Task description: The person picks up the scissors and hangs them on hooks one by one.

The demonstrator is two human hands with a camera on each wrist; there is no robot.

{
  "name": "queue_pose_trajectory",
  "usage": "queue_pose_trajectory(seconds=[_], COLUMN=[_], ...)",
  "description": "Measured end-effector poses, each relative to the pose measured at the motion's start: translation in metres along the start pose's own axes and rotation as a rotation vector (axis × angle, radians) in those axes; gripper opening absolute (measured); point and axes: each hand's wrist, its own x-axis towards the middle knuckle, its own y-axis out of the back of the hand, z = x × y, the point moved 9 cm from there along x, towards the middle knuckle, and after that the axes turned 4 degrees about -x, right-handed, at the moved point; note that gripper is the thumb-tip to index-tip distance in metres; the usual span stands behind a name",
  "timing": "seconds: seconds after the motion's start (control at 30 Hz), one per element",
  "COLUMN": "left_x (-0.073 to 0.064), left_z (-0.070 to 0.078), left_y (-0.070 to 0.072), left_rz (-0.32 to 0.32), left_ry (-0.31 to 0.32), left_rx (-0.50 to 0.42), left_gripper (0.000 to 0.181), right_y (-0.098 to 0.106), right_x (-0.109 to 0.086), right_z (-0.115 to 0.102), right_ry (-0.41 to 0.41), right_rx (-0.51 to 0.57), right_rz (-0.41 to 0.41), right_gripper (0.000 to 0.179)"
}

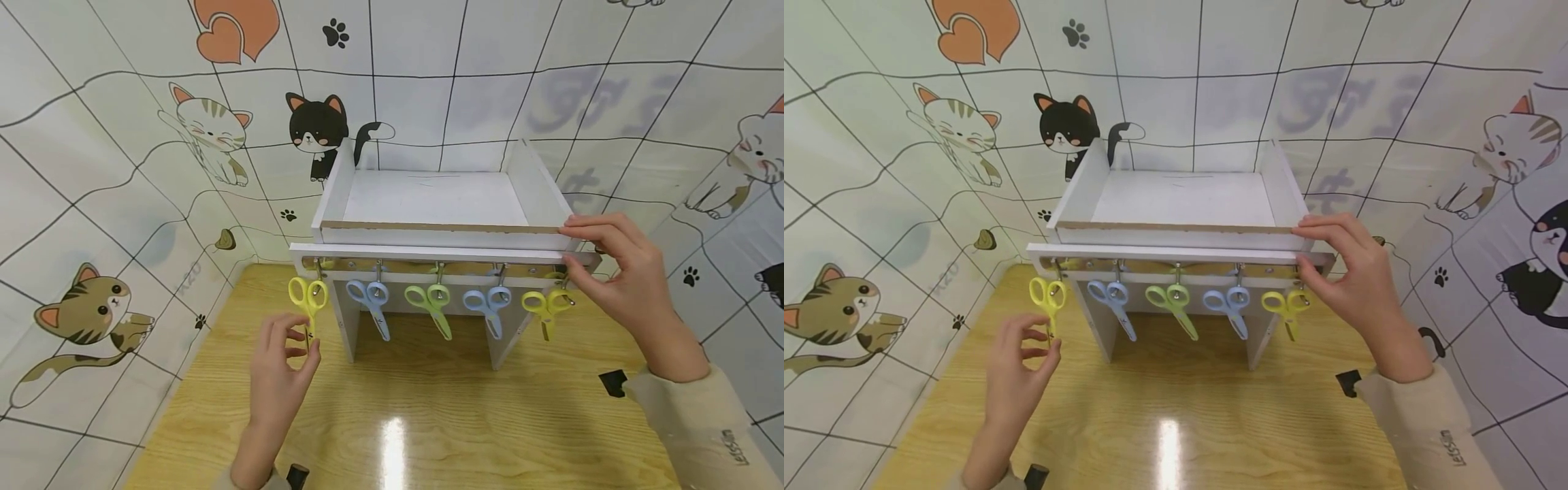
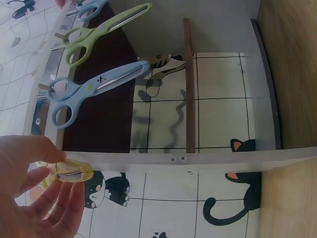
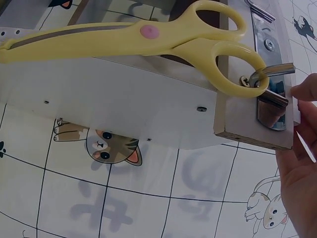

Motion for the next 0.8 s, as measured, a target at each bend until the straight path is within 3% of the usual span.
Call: queue_pose_trajectory(seconds=[0.27, 0.53, 0.67, 0.8], left_x=[-0.004, -0.004, 0.009, 0.04], left_z=[-0.007, -0.016, -0.024, -0.027], left_y=[-0.01, -0.007, 0.004, 0.025], left_rz=[-0.012, -0.013, 0.001, 0.047], left_ry=[0.037, 0.088, 0.114, 0.09], left_rx=[-0.043, -0.012, 0.012, 0.026], left_gripper=[0.044, 0.041, 0.038, 0.032], right_y=[-0.001, -0.001, -0.002, -0.002], right_x=[-0.001, -0.001, 0.0, 0.0], right_z=[0.0, -0.001, 0.0, 0.004], right_ry=[0.0, -0.005, 0.001, 0.009], right_rx=[-0.007, -0.004, -0.019, -0.037], right_rz=[-0.005, -0.005, -0.018, -0.043], right_gripper=[0.058, 0.056, 0.059, 0.059])
